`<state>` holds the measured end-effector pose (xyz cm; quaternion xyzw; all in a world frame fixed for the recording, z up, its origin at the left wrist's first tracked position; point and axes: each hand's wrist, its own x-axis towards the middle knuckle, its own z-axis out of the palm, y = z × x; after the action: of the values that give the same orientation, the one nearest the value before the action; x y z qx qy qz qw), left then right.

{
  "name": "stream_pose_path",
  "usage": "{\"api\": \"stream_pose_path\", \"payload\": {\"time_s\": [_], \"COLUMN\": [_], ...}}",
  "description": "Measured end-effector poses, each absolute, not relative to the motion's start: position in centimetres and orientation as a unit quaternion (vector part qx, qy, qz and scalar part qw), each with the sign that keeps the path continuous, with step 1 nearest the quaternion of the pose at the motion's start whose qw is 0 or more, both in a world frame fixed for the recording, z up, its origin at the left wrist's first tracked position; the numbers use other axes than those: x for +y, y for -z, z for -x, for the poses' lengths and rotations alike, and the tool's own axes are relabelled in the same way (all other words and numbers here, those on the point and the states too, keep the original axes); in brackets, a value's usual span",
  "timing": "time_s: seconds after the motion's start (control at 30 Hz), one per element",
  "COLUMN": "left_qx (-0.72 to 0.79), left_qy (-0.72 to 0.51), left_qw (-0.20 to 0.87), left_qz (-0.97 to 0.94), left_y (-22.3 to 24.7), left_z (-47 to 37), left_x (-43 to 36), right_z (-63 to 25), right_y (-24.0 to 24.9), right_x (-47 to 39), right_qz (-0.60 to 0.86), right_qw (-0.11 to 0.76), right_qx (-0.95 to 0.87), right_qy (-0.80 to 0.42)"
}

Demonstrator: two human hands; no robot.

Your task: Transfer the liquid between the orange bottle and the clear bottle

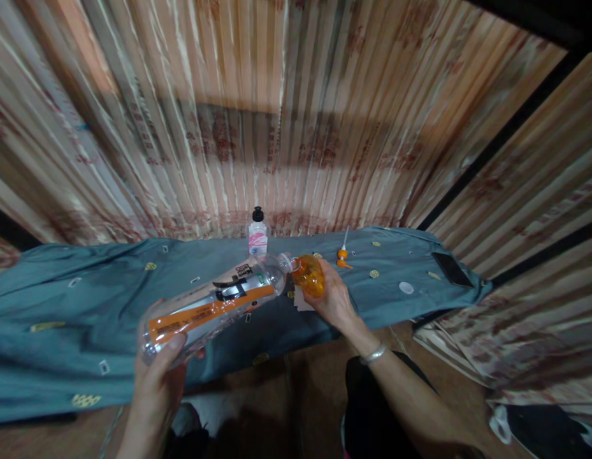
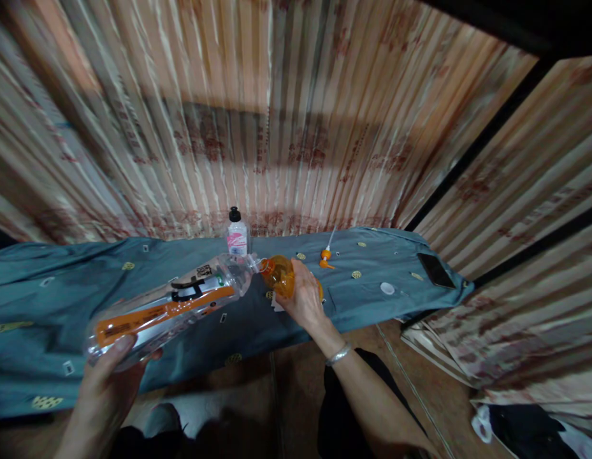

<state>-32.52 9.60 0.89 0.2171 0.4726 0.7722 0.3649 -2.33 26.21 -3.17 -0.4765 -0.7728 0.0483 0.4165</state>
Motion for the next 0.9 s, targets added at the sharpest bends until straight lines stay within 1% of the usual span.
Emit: {"api": "stream_pose_path", "payload": {"time_s": [0.3,0.7,0.83,0.9], "left_qx": [0.473,0.478,0.485,0.487], "left_qy": [-0.785,-0.779,-0.764,-0.767], "left_qw": [0.329,0.333,0.361,0.354], "left_qz": [-0.228,-0.232,-0.227,-0.224], "left_y": [-1.9,-1.7,-2.0,-2.3], "left_z": [31.9,32.7,32.9,32.9], "left_x": [9.3,9.5,9.8,9.8], "right_z": [2.4,2.3,2.4,2.5], "right_y": [3.4,3.3,3.3,3.4], "right_x": [26.0,26.0,26.0,26.0], "right_qz": [0.471,0.466,0.471,0.471], "right_qw": [0.408,0.405,0.405,0.405], "right_qx": [-0.781,-0.785,-0.781,-0.780], "right_qy": [-0.049,-0.059,-0.071,-0.074]}}
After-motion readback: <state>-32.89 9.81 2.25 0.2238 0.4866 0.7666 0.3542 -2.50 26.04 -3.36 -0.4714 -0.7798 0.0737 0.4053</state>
